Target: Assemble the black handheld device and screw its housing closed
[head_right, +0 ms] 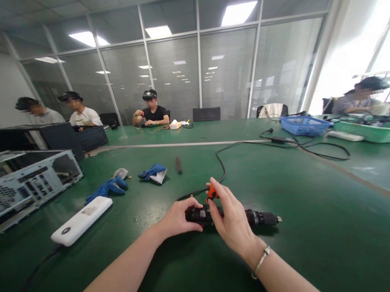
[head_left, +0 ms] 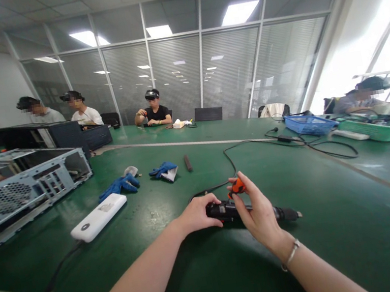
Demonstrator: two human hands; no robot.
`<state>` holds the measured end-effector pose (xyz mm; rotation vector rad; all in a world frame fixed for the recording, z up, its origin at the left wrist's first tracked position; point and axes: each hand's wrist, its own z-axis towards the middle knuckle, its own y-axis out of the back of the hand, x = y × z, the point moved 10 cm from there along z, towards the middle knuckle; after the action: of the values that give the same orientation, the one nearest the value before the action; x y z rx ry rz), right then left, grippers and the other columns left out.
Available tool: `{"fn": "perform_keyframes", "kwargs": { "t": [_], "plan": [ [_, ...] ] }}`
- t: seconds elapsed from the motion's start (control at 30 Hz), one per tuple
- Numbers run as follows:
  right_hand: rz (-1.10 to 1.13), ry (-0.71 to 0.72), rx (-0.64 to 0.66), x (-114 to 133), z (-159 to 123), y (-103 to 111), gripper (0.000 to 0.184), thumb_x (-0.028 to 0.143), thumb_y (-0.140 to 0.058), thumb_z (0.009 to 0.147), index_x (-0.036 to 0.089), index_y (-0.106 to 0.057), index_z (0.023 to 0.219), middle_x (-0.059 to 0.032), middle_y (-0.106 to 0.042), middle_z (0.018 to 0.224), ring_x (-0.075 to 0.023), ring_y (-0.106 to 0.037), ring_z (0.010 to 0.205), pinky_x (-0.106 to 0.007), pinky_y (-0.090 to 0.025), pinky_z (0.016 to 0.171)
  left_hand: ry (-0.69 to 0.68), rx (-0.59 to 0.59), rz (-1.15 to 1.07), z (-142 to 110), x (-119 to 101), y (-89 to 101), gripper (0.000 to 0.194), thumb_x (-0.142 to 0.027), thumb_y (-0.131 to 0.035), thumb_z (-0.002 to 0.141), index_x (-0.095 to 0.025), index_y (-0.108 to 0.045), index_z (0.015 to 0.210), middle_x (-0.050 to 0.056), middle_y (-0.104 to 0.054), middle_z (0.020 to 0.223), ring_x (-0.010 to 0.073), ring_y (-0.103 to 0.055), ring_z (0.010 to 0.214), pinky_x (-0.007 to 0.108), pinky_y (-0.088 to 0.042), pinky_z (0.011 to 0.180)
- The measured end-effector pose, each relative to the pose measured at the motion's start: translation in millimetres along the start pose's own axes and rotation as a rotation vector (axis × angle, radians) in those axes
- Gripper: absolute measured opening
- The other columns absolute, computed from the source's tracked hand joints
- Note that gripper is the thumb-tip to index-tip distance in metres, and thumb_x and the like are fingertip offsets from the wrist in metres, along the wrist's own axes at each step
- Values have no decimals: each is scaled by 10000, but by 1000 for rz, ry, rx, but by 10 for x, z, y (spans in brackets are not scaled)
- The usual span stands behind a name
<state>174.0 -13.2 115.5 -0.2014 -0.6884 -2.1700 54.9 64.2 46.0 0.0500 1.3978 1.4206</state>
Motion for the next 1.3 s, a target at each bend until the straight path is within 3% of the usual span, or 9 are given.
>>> {"fn": "perform_keyframes", "kwargs": {
  "t": [0.13,0.3,0.37,0.53,0.67,0.83,1.0,1.1,1.3],
  "plan": [
    [-58,22,-76,16,12,90,510,225,-538,912,269,-394,1400,-84,-606,1056,-212,-621,932,-382,-559,808,-5,-2,-7,0,-7,0,529,-341,-871,572,-209,-619,1018,-5,-669,920,212,-634,871,278,-454,789],
    [38,9,20,33,3,1,573,183,-437,947,258,-241,1480,-108,-582,1213,-213,-613,1039,-418,-533,895,7,-3,-16,4,0,-3,522,-343,-871,570,-209,-620,1008,-8,-670,916,210,-634,872,272,-457,780],
    [14,15,12,52,6,11,580,204,-472,935,254,-260,1473,-116,-559,1226,-228,-592,1071,-425,-530,894,8,-1,-14,5,-6,-4,524,-341,-871,568,-206,-623,1009,-8,-671,920,208,-633,871,269,-455,778],
    [-29,10,-24,27,5,52,529,208,-511,924,278,-359,1425,-72,-604,1047,-202,-622,919,-376,-556,808,-7,-11,2,1,-36,11,530,-345,-871,571,-208,-625,1020,-10,-665,915,202,-631,861,262,-452,765],
    [55,0,28,29,-6,-11,584,164,-445,942,266,-239,1478,-104,-576,1217,-212,-608,1054,-409,-525,901,-9,-12,-9,-1,-34,13,514,-336,-868,575,-207,-627,1010,-8,-671,926,203,-634,869,264,-452,776],
    [-63,10,-45,22,7,63,536,225,-551,906,265,-374,1410,-103,-589,1144,-238,-607,1012,-418,-537,856,-13,-12,-5,-2,-24,12,532,-339,-871,570,-205,-624,1021,-4,-670,934,203,-635,869,269,-456,783],
    [11,-28,15,-32,-22,-12,590,185,-457,940,267,-234,1480,-96,-600,1186,-215,-622,1029,-429,-525,902,-10,-16,-19,-5,-18,15,521,-330,-874,568,-197,-628,1008,0,-674,931,208,-636,876,273,-461,789],
    [-18,-5,30,20,-22,-25,627,215,-510,922,264,-233,1482,-107,-582,1235,-241,-598,1087,-452,-518,914,-13,-17,-25,-6,-18,17,525,-332,-872,569,-200,-629,1015,3,-674,941,210,-635,887,277,-463,795],
    [-95,35,-85,24,-36,95,635,220,-570,902,248,-285,1469,-99,-650,1065,-239,-658,929,-424,-572,786,0,-17,-33,4,11,6,532,-324,-877,558,-199,-632,1013,-1,-676,929,209,-636,878,274,-464,783]
  ]
}}
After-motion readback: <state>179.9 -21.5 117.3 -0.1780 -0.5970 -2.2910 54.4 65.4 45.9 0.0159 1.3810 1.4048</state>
